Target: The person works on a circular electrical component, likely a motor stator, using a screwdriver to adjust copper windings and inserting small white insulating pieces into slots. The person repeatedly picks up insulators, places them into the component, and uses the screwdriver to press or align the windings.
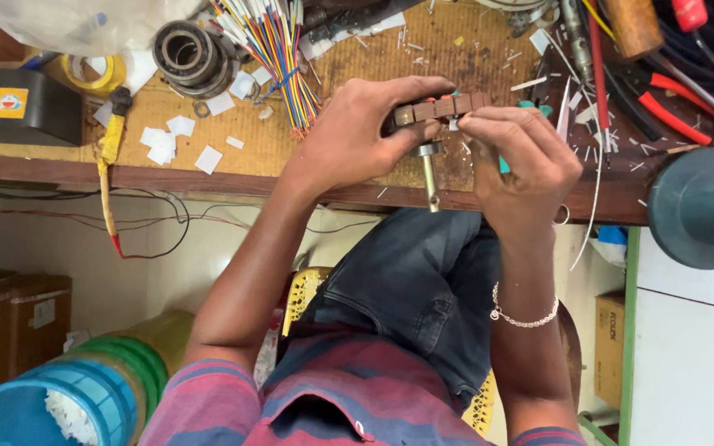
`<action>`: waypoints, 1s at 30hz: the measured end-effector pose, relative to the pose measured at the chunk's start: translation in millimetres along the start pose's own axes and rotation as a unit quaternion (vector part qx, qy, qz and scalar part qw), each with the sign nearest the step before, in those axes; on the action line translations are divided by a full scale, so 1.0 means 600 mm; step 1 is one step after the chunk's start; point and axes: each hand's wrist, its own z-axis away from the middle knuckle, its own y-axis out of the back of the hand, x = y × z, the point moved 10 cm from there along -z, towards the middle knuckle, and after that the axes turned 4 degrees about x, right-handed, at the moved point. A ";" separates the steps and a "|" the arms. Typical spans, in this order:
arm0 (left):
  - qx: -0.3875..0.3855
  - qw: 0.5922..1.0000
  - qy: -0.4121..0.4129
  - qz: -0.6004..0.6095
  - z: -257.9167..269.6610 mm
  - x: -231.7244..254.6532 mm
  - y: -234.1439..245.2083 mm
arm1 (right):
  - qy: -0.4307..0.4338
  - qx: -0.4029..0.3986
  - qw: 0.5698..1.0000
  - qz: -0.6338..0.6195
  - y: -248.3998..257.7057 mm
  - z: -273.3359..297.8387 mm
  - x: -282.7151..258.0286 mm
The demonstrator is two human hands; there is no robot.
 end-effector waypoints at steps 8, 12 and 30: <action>-0.006 0.995 0.054 -0.083 -0.002 0.001 -0.013 | -0.008 -0.004 1.000 -0.002 0.004 -0.008 0.008; 0.005 0.993 0.011 -0.118 -0.001 0.017 -0.016 | 0.052 -0.028 0.998 0.027 0.003 -0.004 0.001; -0.065 0.975 -0.011 -0.214 -0.018 0.015 -0.046 | 0.144 -0.119 0.974 0.127 -0.009 -0.012 -0.027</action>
